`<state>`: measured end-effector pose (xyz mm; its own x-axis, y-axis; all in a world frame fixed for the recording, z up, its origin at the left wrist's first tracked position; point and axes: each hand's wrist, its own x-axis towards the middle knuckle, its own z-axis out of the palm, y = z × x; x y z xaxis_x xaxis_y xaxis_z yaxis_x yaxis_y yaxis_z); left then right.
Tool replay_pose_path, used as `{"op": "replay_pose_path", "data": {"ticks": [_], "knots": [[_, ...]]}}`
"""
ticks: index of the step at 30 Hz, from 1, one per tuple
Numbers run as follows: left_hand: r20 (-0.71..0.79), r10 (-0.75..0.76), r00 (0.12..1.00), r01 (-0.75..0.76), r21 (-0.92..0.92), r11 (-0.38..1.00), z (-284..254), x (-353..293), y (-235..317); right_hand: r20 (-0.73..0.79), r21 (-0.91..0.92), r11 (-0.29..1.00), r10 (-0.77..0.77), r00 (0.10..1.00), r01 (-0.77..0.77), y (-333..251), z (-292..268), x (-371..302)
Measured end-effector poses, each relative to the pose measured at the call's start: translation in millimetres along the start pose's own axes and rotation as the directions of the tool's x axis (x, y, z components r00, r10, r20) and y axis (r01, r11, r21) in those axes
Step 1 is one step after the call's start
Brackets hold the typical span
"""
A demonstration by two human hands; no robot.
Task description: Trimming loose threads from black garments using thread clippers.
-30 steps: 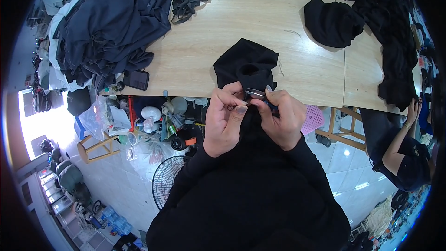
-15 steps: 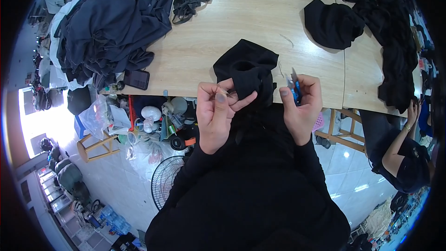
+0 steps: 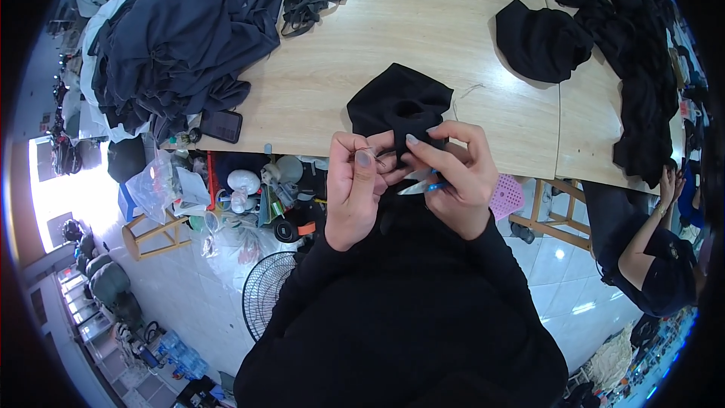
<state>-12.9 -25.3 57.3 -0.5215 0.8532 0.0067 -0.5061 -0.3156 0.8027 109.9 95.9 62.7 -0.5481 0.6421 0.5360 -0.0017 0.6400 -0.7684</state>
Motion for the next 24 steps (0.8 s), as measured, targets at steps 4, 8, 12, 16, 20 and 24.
{"op": "replay_pose_path", "data": {"ticks": [4,8,12,16,20,24], "knots": [[-0.057,-0.041,0.997,0.046,0.073,0.996,-1.5,2.9,-0.5,-0.018,-0.113,0.975,-0.196,0.981,0.192,25.5,13.0,1.9],[-0.028,0.029,0.999,-0.032,-0.108,0.994,-5.9,2.7,-5.6,-0.143,0.019,0.995,0.095,0.985,-0.094,9.1,2.4,8.8],[-0.048,0.019,0.999,-0.023,-0.074,0.997,-2.3,9.4,-3.4,-0.126,0.127,0.970,0.221,0.967,-0.205,41.2,-22.7,-3.9],[-0.047,-0.011,0.999,0.008,-0.079,0.997,2.6,14.2,-2.7,0.116,0.344,0.748,0.566,0.816,-0.567,12.6,-20.9,7.6],[-0.045,-0.069,0.997,0.075,0.158,0.985,-1.8,12.0,-0.9,0.235,0.415,0.639,0.613,0.755,-0.648,21.9,-0.8,4.3],[-0.059,0.014,0.998,0.025,0.603,0.798,-22.4,-3.6,19.8,0.259,0.461,0.604,0.609,0.750,-0.650,27.2,8.2,4.5]]}}
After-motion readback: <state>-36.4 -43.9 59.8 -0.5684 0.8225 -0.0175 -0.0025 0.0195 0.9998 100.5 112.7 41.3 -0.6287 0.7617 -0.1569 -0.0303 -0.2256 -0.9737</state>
